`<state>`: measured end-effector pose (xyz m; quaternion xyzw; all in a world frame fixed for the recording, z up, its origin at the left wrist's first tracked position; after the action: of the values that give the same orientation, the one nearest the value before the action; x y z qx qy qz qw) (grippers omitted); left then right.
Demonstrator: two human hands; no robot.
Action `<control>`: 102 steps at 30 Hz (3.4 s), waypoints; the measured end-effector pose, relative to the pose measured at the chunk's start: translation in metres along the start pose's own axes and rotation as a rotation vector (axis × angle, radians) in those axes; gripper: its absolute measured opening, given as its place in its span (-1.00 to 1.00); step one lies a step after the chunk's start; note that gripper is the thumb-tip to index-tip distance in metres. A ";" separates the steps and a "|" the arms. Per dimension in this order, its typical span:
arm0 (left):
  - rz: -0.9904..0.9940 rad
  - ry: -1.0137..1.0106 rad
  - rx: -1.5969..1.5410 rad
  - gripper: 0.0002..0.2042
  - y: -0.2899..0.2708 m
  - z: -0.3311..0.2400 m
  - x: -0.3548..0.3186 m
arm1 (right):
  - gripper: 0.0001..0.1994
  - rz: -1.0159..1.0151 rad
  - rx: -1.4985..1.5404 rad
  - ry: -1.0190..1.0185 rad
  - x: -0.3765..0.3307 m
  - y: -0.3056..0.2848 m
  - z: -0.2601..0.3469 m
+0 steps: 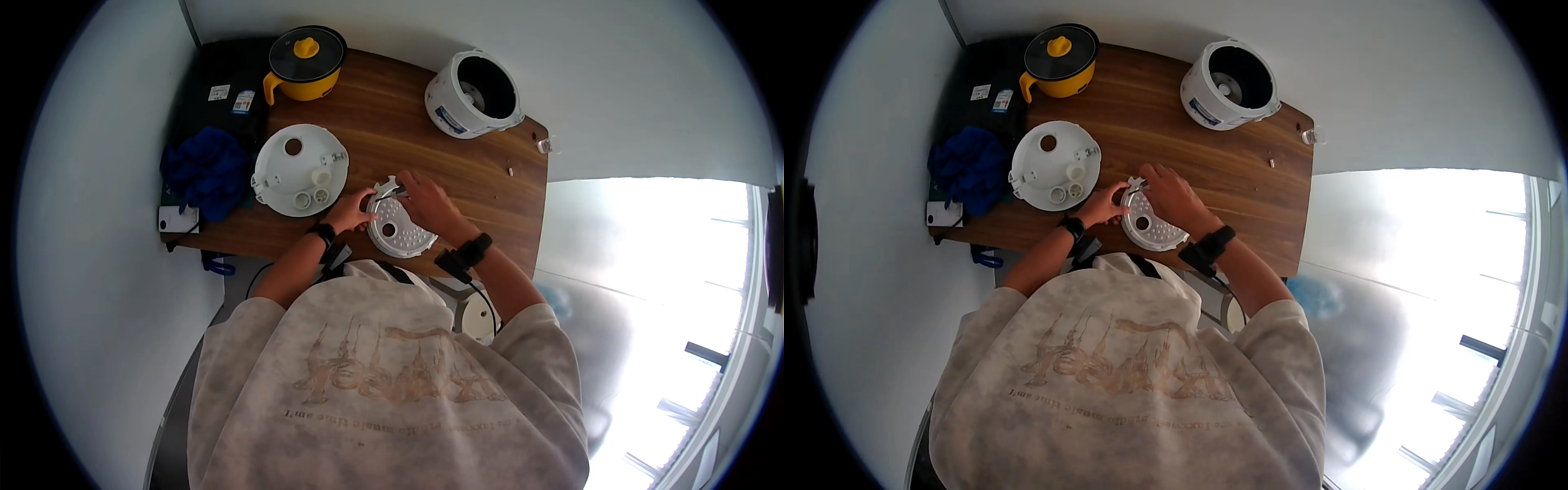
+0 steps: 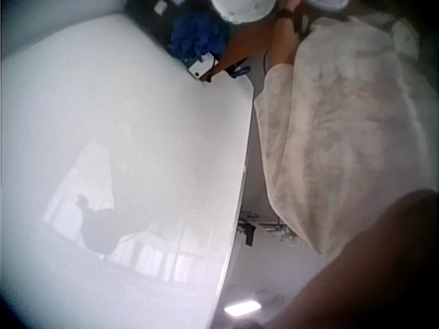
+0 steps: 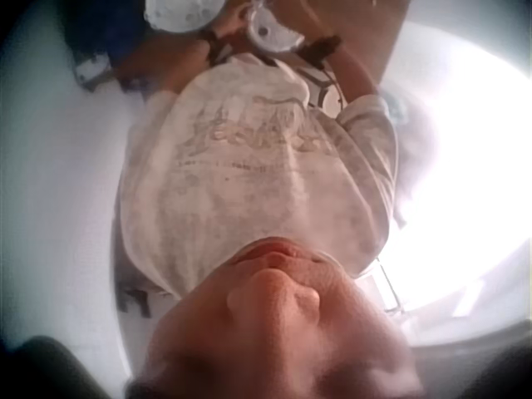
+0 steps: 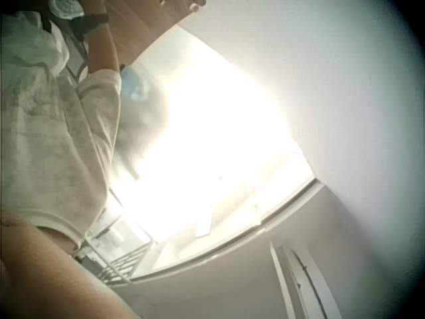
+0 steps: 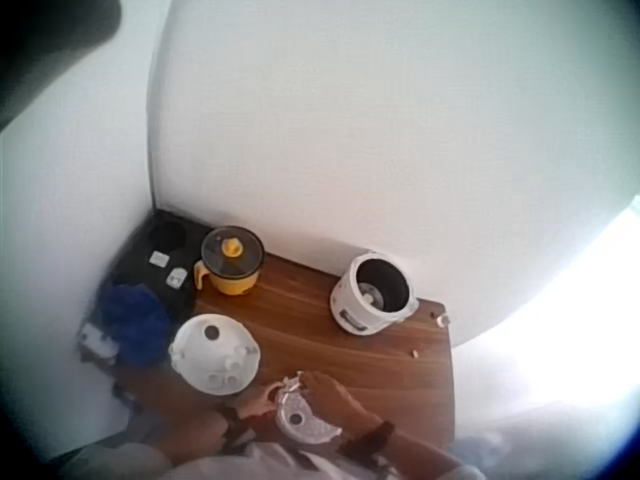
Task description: The person uses a screwdriver to remove screws from a white plastic lid and separates its components on a wooden table. They then place the disassembled parts and a small white plastic piece on the table.
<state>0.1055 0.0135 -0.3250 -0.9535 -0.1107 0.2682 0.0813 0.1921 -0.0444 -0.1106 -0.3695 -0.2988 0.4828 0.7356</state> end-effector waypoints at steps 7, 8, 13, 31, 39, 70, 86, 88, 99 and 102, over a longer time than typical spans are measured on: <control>0.008 -0.004 0.011 -0.34 -0.001 -0.002 -0.002 | -0.71 0.211 -0.327 0.145 0.010 0.010 0.003; 0.009 -0.002 0.012 -0.34 0.000 -0.002 -0.002 | -0.70 0.231 -0.377 0.135 0.009 0.014 0.001; -0.007 -0.013 -0.003 -0.33 -0.001 0.001 -0.001 | -0.71 0.026 -0.043 0.102 0.010 0.006 0.007; -0.001 -0.003 0.010 -0.32 0.000 -0.002 -0.002 | -0.65 -0.079 -0.128 0.052 0.003 -0.001 0.003; -0.011 -0.003 0.013 -0.33 -0.002 0.001 -0.003 | -0.66 0.232 -0.357 0.187 0.010 -0.005 0.030; -0.009 -0.001 0.003 -0.34 0.000 -0.001 -0.003 | -0.68 -0.038 0.100 0.017 0.002 0.005 0.007; -0.016 -0.011 0.034 -0.32 -0.001 -0.001 -0.004 | -0.65 0.024 -0.019 0.088 -0.004 0.002 0.005; -0.017 -0.009 0.028 -0.33 -0.001 0.000 -0.003 | -0.66 0.042 -0.045 0.085 -0.003 0.001 0.011; 0.002 0.003 0.003 -0.34 0.001 0.000 -0.002 | -0.68 -0.009 -0.061 0.165 -0.011 0.001 -0.009; 0.025 -0.020 0.001 -0.35 0.003 0.002 -0.001 | -0.70 -0.027 -0.015 0.223 -0.016 -0.007 -0.015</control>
<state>0.1042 0.0106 -0.3266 -0.9520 -0.0993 0.2790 0.0775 0.2017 -0.0654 -0.1144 -0.4224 -0.2237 0.4265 0.7679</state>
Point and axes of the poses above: each hand's wrist, its own x-axis towards the middle knuckle, its own y-axis out of the palm, z = x × y, the point moved 10 cm from there along x, towards the middle knuckle, and after that the axes turned 7 degrees about -z, right-handed, at the moved point
